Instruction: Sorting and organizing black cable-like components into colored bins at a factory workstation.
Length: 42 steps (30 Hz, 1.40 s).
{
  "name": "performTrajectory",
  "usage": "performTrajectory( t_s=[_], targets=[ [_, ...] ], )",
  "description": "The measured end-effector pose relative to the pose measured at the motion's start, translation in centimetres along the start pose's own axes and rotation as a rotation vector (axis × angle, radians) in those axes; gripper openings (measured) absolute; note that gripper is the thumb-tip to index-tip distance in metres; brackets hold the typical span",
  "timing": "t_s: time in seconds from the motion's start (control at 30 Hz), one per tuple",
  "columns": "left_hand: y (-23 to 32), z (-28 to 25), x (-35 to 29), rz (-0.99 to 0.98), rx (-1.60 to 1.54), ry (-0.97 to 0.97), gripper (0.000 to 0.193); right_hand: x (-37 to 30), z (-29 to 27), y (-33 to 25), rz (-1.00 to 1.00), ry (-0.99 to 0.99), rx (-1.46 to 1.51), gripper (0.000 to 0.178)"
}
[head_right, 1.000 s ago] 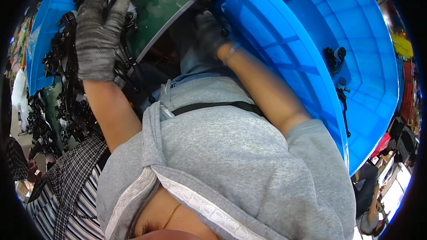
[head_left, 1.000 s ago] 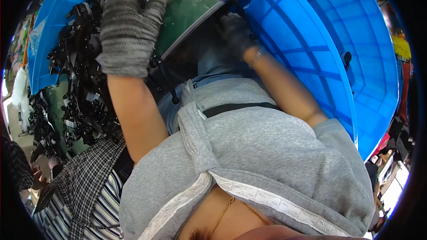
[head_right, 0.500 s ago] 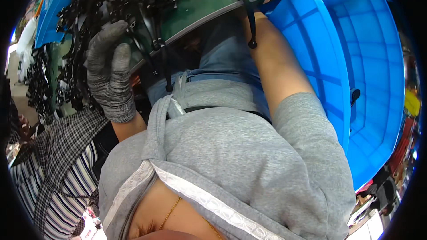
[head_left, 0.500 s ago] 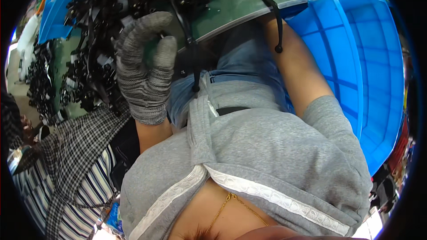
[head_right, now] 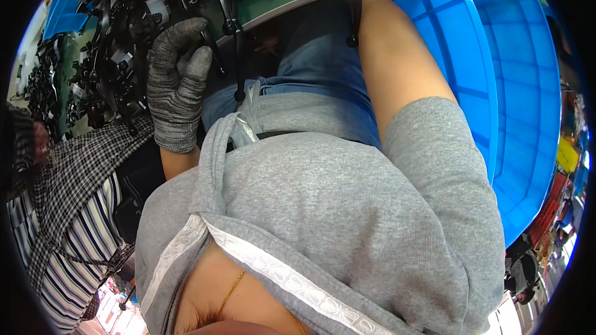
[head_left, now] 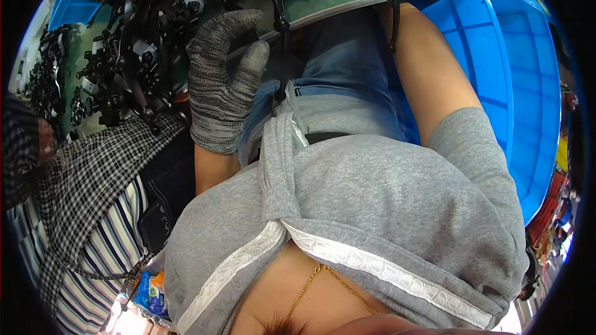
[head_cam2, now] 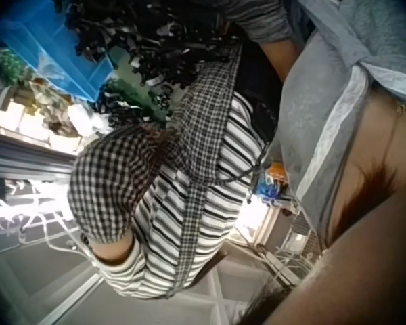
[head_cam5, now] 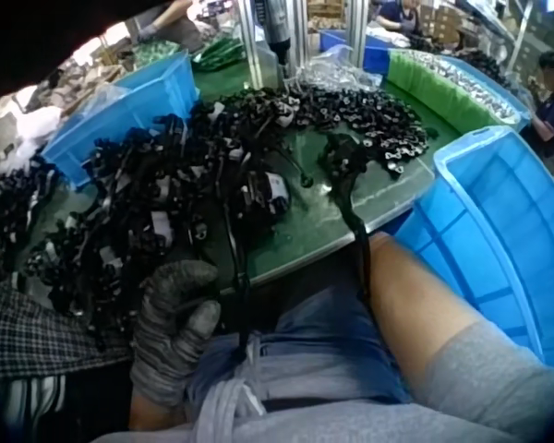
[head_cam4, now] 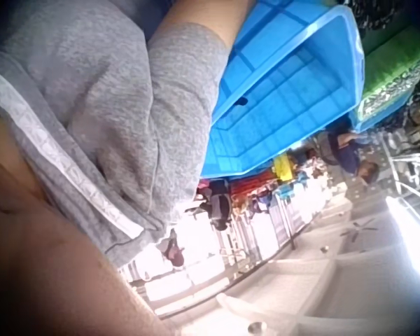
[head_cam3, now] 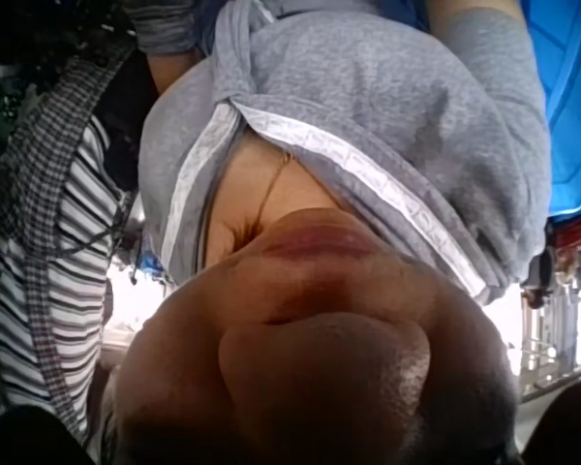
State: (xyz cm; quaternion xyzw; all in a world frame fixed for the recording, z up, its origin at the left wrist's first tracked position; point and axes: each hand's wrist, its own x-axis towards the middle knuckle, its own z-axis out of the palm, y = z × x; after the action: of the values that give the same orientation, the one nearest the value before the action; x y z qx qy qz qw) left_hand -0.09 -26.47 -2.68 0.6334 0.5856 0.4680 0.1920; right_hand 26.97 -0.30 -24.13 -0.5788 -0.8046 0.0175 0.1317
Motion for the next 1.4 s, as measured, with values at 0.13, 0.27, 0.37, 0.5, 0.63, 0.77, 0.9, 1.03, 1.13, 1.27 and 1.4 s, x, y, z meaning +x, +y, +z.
performTrajectory(
  t_s=[0.13,0.27,0.37,0.5,0.63,0.77,0.9,1.03,1.13,1.27,1.4],
  targets=[
    [-0.2,-0.6,-0.8,-0.010,-0.146,0.057,0.033,0.1,-0.6,0.6,-0.018,0.017,-0.014,0.034],
    [-0.5,-0.6,-1.1,-0.007,-0.085,0.034,0.033,0.9,-0.3,0.5,-0.039,0.049,-0.022,0.034],
    [-0.5,0.2,-1.7,-0.075,-0.188,0.089,0.032,1.6,-0.4,-1.1,-0.084,0.107,-0.026,0.033],
    [-0.6,-0.1,-2.7,-0.115,-0.218,0.088,0.025,-0.1,-1.2,-3.8,-0.244,0.276,-0.036,0.032],
    [-1.4,0.1,-3.7,-0.319,-0.384,-0.002,0.016,-5.1,-2.3,-3.1,-0.357,0.447,-0.097,0.032],
    [-1.2,-0.2,-4.3,-0.534,-0.410,-0.167,0.020,-17.0,-10.1,-4.6,0.256,-0.013,1.114,0.037],
    [-2.3,0.1,-4.4,-0.563,-0.345,-0.282,0.039,-24.2,-19.1,-5.6,0.320,-0.130,0.993,0.032],
    [-2.5,0.7,-4.2,-0.581,-0.266,-0.256,0.045,-28.6,-27.6,-6.1,0.502,-0.252,0.953,0.032],
    [-2.7,0.9,-3.8,-0.714,-0.491,-0.227,0.053,-30.5,-31.4,-5.8,0.563,-0.212,1.130,0.033],
    [-1.8,1.1,-2.4,-0.821,-0.984,-0.388,0.051,-30.7,-32.2,-4.2,0.460,-0.202,1.266,0.041],
    [-3.8,4.3,-0.7,-0.857,-1.281,-0.420,0.074,-24.6,-29.5,-8.2,0.293,0.193,1.329,0.043]
  ],
)
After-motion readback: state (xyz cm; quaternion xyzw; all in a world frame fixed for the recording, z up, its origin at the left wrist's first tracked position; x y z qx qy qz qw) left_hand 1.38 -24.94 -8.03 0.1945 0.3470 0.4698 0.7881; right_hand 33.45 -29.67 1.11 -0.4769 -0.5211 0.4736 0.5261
